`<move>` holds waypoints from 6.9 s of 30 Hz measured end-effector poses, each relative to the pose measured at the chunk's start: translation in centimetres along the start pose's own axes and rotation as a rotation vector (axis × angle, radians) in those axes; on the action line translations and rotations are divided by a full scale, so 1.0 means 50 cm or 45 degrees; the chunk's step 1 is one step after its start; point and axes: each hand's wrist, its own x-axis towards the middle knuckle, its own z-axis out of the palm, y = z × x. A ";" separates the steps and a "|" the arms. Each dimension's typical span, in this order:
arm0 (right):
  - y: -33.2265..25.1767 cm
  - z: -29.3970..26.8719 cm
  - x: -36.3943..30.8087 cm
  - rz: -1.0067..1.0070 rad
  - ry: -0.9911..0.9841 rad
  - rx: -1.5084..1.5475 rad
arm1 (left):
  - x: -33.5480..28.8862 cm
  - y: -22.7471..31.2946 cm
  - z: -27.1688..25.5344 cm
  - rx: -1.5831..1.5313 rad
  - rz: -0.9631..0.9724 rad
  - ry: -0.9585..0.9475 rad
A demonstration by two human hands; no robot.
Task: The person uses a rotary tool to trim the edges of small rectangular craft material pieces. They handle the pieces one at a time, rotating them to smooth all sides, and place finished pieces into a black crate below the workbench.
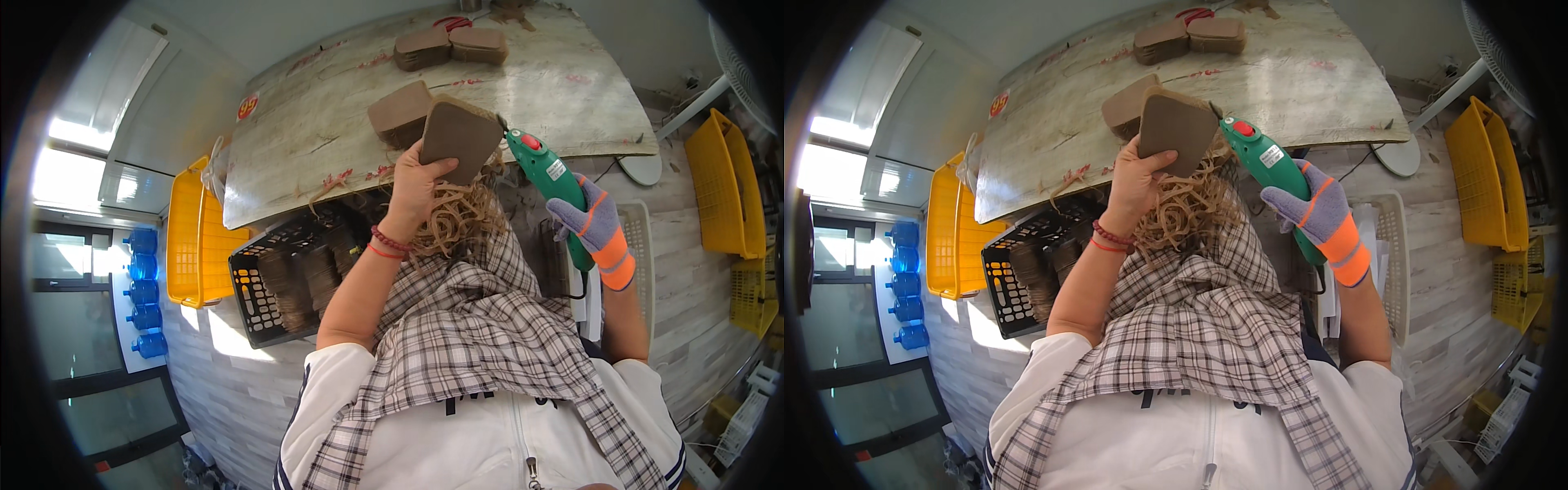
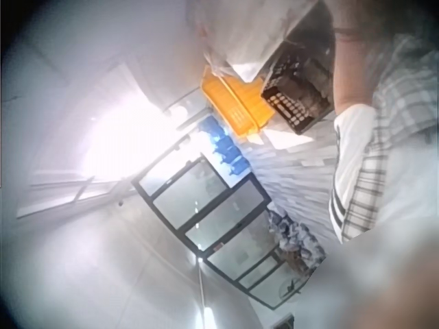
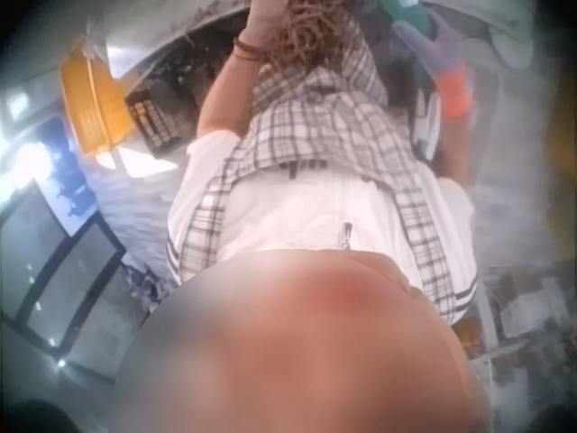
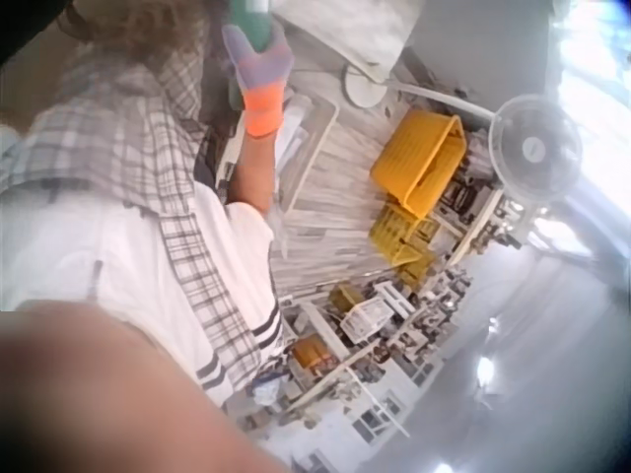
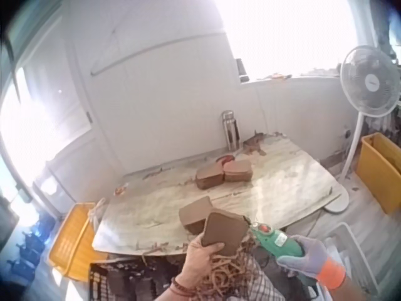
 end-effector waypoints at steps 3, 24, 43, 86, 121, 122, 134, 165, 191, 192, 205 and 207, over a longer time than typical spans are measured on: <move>0.014 -0.008 -0.010 0.016 -0.059 -0.055 | 0.002 0.029 -0.033 0.177 -0.130 -0.079; 0.017 0.031 0.005 0.135 -0.302 -0.086 | -0.034 0.082 -0.090 0.807 -0.324 -0.177; 0.003 0.064 0.010 0.165 -0.464 -0.241 | -0.035 0.109 -0.087 0.873 -0.360 -0.213; 0.098 0.072 0.011 0.029 -0.024 -0.096 | 0.169 0.142 -0.160 1.359 0.105 0.304; -0.011 0.070 0.058 -0.001 0.197 0.073 | 0.020 -0.080 0.066 -0.528 0.078 0.225; -0.013 0.067 0.057 0.003 0.191 0.077 | 0.017 -0.078 0.056 -0.483 0.075 0.209; -0.012 0.017 0.018 0.114 -0.166 -0.141 | 0.003 0.024 -0.094 0.310 -0.149 -0.050; 0.007 0.064 0.038 0.167 -0.400 -0.180 | -0.025 0.092 -0.155 0.472 -0.057 0.039; 0.050 0.100 0.058 0.167 -0.258 -0.019 | 0.024 0.160 -0.347 0.452 -0.036 0.611; 0.050 0.099 0.054 0.177 -0.240 -0.030 | 0.033 0.166 -0.373 0.539 -0.062 0.706; 0.101 0.100 0.038 0.149 -0.121 -0.045 | 0.247 0.077 -0.258 2.252 0.070 0.119; 0.098 0.096 0.028 0.159 -0.090 -0.051 | 0.240 0.083 -0.246 2.187 0.221 0.115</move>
